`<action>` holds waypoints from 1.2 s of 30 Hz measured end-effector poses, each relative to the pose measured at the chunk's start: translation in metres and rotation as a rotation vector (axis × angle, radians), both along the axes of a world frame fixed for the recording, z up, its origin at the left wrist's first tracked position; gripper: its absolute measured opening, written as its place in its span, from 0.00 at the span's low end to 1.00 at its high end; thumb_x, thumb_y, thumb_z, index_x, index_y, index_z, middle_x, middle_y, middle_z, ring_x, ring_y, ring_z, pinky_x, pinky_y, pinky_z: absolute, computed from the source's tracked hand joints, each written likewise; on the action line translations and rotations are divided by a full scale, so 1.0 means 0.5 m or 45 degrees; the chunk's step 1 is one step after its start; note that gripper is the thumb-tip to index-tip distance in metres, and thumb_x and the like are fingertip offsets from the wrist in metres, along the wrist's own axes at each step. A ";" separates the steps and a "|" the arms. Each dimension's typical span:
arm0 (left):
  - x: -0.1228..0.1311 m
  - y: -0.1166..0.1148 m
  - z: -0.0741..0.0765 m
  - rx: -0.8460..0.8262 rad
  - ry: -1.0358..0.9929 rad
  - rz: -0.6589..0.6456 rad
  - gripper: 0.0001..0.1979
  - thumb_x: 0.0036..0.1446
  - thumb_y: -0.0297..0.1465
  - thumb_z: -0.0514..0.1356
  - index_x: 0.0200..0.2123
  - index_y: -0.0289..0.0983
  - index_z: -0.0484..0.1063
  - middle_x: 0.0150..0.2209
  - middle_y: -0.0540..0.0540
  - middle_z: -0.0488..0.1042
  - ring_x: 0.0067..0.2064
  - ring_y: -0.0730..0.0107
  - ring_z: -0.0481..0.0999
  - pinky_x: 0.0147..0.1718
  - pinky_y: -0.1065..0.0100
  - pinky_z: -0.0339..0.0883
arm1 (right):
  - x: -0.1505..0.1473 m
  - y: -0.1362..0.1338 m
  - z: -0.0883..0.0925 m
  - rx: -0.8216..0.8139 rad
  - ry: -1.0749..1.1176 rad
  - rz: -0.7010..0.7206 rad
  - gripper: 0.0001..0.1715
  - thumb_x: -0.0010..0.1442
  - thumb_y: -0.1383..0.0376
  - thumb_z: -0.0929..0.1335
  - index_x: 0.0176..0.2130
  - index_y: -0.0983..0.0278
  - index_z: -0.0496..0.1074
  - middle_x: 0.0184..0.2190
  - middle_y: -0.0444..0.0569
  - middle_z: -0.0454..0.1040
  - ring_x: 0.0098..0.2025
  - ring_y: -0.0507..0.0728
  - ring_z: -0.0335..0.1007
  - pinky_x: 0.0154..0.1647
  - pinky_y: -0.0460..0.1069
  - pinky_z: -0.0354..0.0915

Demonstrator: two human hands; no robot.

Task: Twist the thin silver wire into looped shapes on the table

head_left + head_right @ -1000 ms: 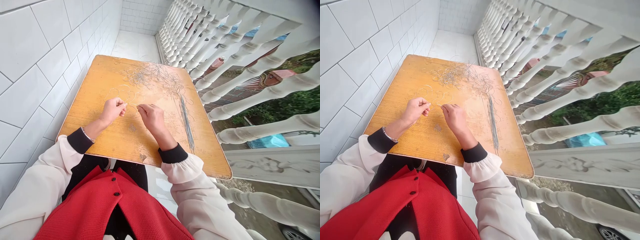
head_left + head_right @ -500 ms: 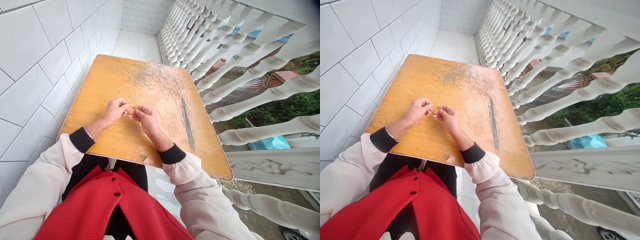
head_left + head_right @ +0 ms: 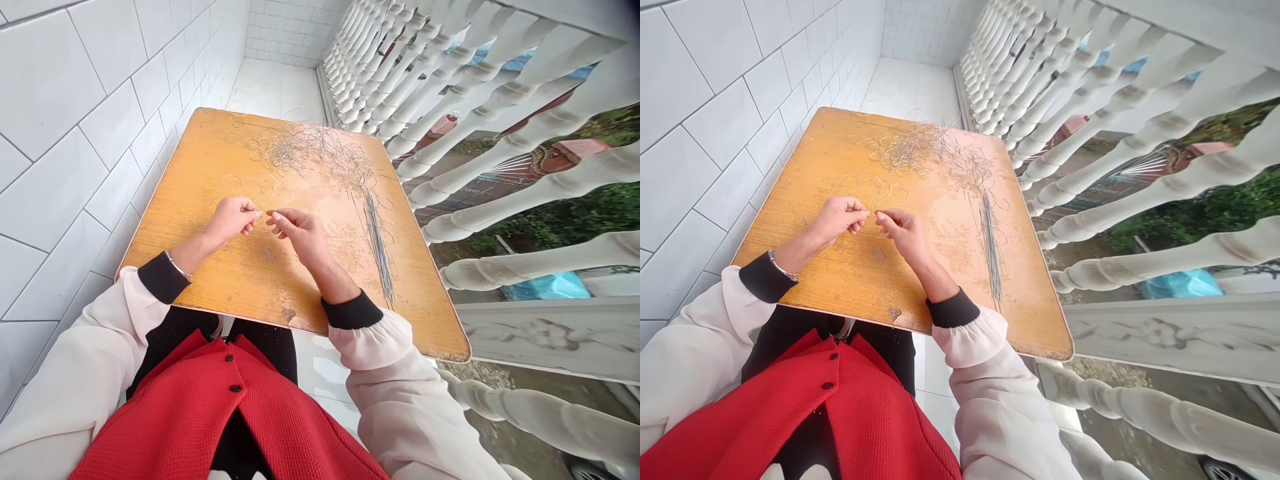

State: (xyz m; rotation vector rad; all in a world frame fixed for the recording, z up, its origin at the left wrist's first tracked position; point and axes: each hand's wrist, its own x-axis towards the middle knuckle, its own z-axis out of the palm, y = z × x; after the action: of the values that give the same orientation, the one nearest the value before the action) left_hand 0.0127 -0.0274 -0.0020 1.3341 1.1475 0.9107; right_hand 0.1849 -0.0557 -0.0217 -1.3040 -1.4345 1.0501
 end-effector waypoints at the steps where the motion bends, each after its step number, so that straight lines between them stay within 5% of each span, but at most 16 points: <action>1: 0.003 -0.002 -0.002 -0.001 0.022 -0.034 0.13 0.59 0.19 0.61 0.22 0.33 0.68 0.18 0.54 0.69 0.18 0.82 0.66 0.20 0.77 0.61 | -0.003 0.001 -0.001 0.017 0.005 0.001 0.26 0.52 0.44 0.74 0.38 0.62 0.81 0.30 0.46 0.78 0.27 0.50 0.67 0.29 0.47 0.66; 12: 0.005 -0.017 -0.016 0.070 -0.030 -0.223 0.03 0.60 0.26 0.62 0.34 0.33 0.74 0.30 0.49 0.77 0.28 0.79 0.74 0.25 0.79 0.64 | -0.012 0.003 -0.002 0.001 0.222 -0.122 0.22 0.51 0.45 0.73 0.32 0.60 0.74 0.24 0.42 0.70 0.23 0.49 0.59 0.24 0.46 0.56; 16: 0.010 -0.030 -0.030 0.187 0.059 -0.377 0.03 0.55 0.22 0.62 0.30 0.34 0.75 0.24 0.52 0.73 0.25 0.79 0.72 0.26 0.77 0.64 | -0.001 0.011 -0.003 -0.016 0.299 -0.165 0.21 0.49 0.46 0.74 0.30 0.60 0.72 0.24 0.41 0.70 0.23 0.48 0.59 0.24 0.45 0.55; 21: 0.009 -0.030 -0.036 0.340 0.108 -0.416 0.07 0.51 0.20 0.61 0.26 0.35 0.76 0.23 0.53 0.73 0.23 0.79 0.69 0.26 0.75 0.62 | 0.011 0.010 0.008 -0.069 0.299 -0.079 0.22 0.48 0.47 0.76 0.31 0.61 0.75 0.23 0.41 0.71 0.23 0.47 0.59 0.23 0.45 0.57; 27: -0.019 -0.018 -0.007 0.547 0.243 -0.565 0.08 0.50 0.21 0.63 0.24 0.39 0.80 0.24 0.51 0.76 0.28 0.75 0.72 0.33 0.73 0.65 | 0.026 0.006 0.022 -0.186 0.206 0.105 0.20 0.48 0.50 0.77 0.25 0.63 0.75 0.20 0.42 0.70 0.21 0.48 0.60 0.23 0.47 0.57; 36: -0.037 0.003 -0.013 0.525 0.226 -0.604 0.11 0.49 0.18 0.64 0.25 0.39 0.82 0.25 0.50 0.78 0.28 0.76 0.73 0.33 0.74 0.64 | 0.020 0.007 0.024 -0.239 0.221 0.169 0.22 0.39 0.50 0.80 0.22 0.63 0.75 0.19 0.43 0.71 0.20 0.47 0.61 0.22 0.46 0.59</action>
State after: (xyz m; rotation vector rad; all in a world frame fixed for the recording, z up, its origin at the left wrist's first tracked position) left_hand -0.0056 -0.0261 -0.0086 1.9531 0.7349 0.7052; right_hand 0.1951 -0.0522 -0.0099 -1.2269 -1.3306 1.3795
